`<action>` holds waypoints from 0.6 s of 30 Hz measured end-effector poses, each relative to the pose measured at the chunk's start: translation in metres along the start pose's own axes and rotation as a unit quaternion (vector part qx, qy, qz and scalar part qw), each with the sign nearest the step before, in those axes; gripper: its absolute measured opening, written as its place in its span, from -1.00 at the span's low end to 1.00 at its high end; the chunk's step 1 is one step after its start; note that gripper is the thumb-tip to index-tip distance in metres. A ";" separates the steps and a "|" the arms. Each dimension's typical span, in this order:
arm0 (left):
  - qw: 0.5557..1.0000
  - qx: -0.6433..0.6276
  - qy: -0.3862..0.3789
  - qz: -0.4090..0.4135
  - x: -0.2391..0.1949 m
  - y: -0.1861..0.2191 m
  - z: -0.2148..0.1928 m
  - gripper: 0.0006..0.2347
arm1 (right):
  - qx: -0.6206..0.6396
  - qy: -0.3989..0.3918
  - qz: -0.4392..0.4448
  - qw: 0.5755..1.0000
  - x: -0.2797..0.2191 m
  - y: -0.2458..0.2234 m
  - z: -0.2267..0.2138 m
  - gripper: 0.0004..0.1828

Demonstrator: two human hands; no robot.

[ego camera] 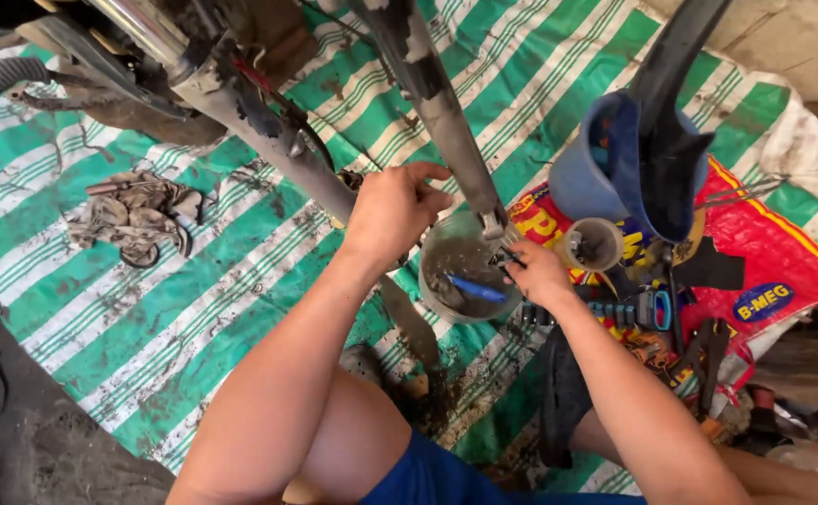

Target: The person cleans the front forks of a motorcycle using a blue brush and a yellow sponge. They scrub the metal tubes with the brush and then wipe them with the sponge, occasionally dipping the tools into a container of liquid.

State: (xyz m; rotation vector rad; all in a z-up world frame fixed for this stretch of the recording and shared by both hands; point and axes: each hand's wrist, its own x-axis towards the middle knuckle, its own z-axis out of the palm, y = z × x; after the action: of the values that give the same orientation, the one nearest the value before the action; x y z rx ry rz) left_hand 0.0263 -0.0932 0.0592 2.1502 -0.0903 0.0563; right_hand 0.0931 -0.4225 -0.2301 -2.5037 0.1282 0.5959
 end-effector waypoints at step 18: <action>0.968 -0.241 0.069 0.004 -0.008 0.019 -0.020 -0.17 | -0.095 0.359 -0.563 0.738 -0.086 -0.215 -0.076 0.30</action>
State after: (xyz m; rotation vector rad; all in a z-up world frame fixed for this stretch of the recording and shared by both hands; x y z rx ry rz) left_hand 0.0162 -0.0870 0.0856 1.6533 -0.0273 0.1699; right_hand 0.0911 -0.2859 -0.0278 -2.2671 -1.1353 -0.8921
